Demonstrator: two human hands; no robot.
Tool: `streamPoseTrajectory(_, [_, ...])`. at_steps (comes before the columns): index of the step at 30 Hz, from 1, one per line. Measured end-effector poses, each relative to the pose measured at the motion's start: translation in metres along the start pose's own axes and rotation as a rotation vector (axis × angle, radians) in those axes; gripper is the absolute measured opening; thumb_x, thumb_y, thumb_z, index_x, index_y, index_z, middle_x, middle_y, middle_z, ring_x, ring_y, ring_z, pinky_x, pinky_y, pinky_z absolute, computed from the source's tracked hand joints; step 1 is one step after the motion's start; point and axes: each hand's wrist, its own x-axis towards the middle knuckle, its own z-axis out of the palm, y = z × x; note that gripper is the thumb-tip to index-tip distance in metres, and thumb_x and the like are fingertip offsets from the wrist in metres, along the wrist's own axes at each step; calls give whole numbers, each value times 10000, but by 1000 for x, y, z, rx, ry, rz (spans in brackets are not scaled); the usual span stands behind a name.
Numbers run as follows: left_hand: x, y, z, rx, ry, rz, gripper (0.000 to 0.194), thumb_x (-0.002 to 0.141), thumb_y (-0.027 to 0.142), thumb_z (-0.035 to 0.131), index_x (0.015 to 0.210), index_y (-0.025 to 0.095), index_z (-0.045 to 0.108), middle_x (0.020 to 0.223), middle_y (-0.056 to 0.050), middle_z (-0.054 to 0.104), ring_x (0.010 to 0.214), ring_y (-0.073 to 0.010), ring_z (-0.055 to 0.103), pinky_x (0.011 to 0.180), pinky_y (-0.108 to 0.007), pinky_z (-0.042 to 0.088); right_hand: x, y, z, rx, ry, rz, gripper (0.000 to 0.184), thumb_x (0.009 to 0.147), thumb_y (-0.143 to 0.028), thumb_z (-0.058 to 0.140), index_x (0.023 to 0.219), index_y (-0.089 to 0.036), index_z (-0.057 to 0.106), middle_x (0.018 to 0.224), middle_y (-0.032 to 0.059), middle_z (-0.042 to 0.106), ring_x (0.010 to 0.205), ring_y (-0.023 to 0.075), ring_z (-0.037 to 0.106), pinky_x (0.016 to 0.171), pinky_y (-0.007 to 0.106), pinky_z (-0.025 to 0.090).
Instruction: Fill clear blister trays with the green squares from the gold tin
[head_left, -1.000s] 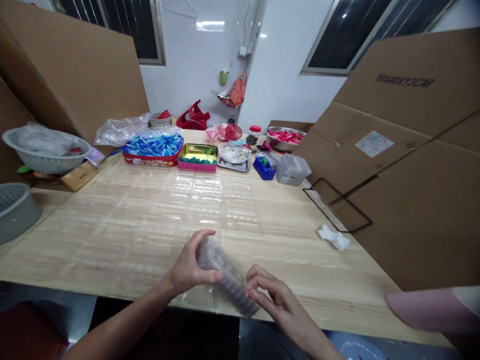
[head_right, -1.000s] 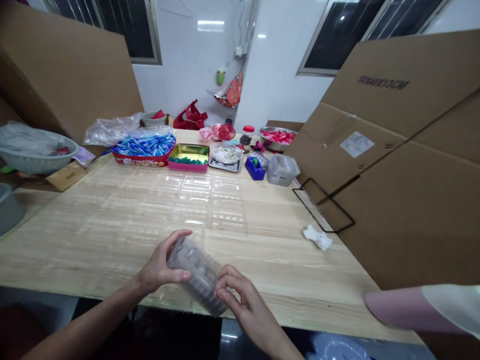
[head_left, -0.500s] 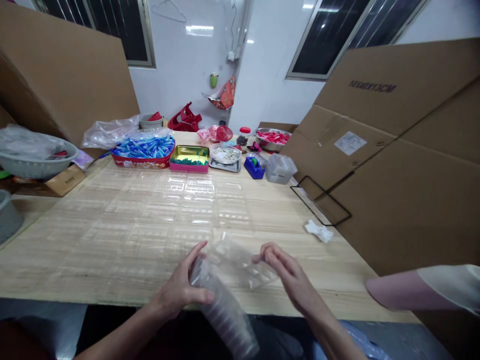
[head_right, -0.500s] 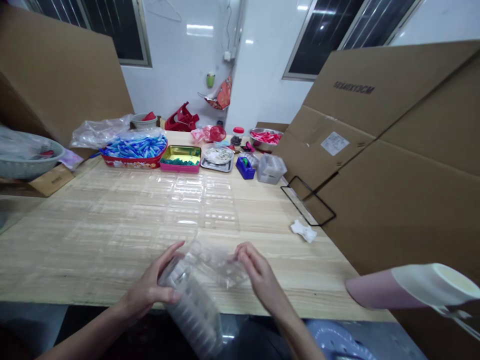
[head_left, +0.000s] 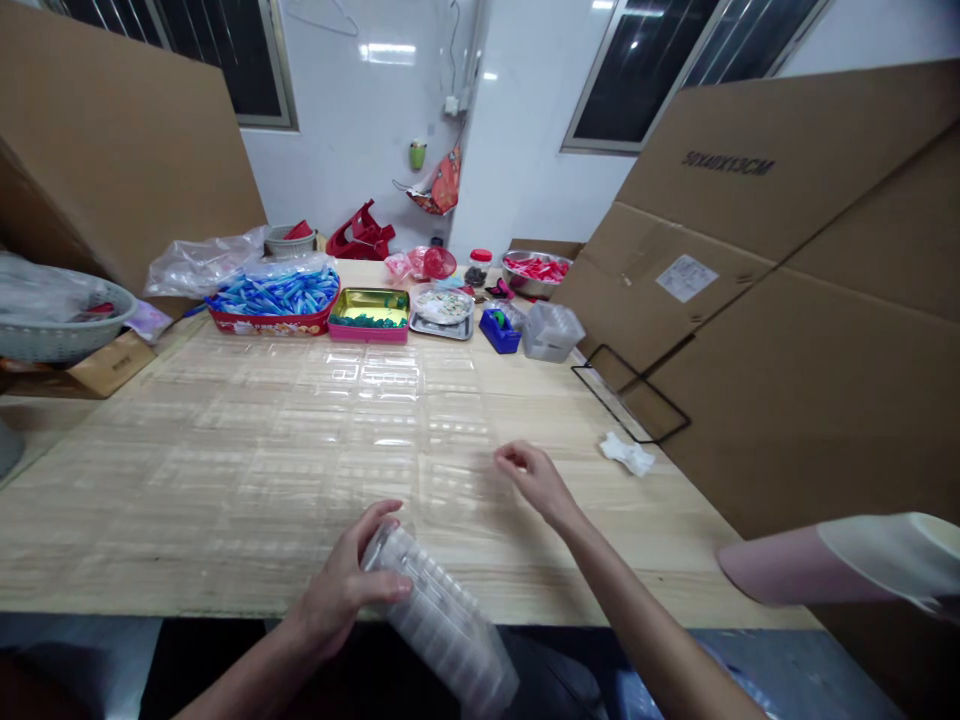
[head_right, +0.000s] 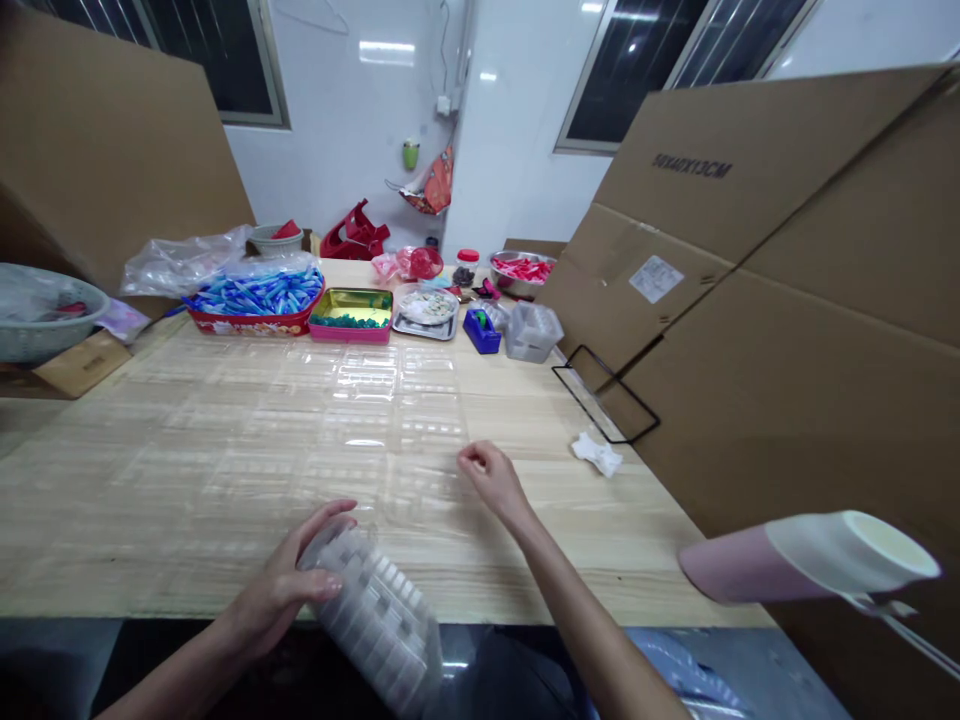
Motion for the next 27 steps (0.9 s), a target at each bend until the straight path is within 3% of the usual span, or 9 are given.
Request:
streamPoseTrajectory(1, [1, 0, 0, 9, 10, 20, 806, 445, 233, 745, 1214, 207, 505, 1157, -72, 544, 1111, -281, 454, 873, -322, 385, -18, -11, 3, 27, -92, -87, 237, 719, -402, 632, 672, -174, 584, 703, 17, 553, 710, 158, 499, 682, 282, 397])
streamPoseTrajectory(3, [4, -2, 0, 46, 35, 69, 804, 451, 253, 770, 1209, 200, 508, 1171, -78, 539, 1099, -279, 464, 853, -312, 398, -59, -32, 8, 115, -469, -174, 291, 778, -449, 620, 704, -167, 625, 764, 30, 576, 753, 162, 531, 736, 297, 408])
streamPoseTrajectory(5, [5, -3, 1, 96, 43, 124, 815, 449, 279, 794, 1208, 195, 508, 1159, -77, 542, 1053, -270, 488, 839, -310, 404, -96, -49, 12, 166, -661, -191, 307, 753, -479, 669, 762, -172, 671, 852, 34, 577, 811, 167, 547, 770, 298, 410])
streamPoseTrajectory(10, [2, -7, 2, 220, -18, 212, 861, 461, 332, 817, 1243, 190, 485, 1167, -83, 544, 1012, -272, 509, 872, -347, 405, -141, -51, 15, 189, -587, -98, 294, 825, -460, 605, 782, -189, 710, 844, 28, 529, 764, 142, 515, 699, 274, 387])
streamPoseTrajectory(17, [-8, -9, 6, 361, -79, 328, 884, 451, 329, 835, 1259, 200, 503, 1227, -88, 536, 1150, -330, 464, 1001, -443, 359, -157, -34, 20, 266, -553, -41, 320, 780, -496, 636, 735, -193, 728, 803, 25, 526, 735, 145, 489, 667, 275, 355])
streamPoseTrajectory(27, [-10, -3, 8, 450, -112, 358, 818, 451, 292, 835, 1214, 213, 551, 1193, -79, 556, 1159, -338, 455, 1003, -452, 356, -165, -34, 24, 280, -554, -12, 324, 766, -507, 638, 712, -194, 703, 824, 26, 522, 753, 158, 487, 694, 289, 362])
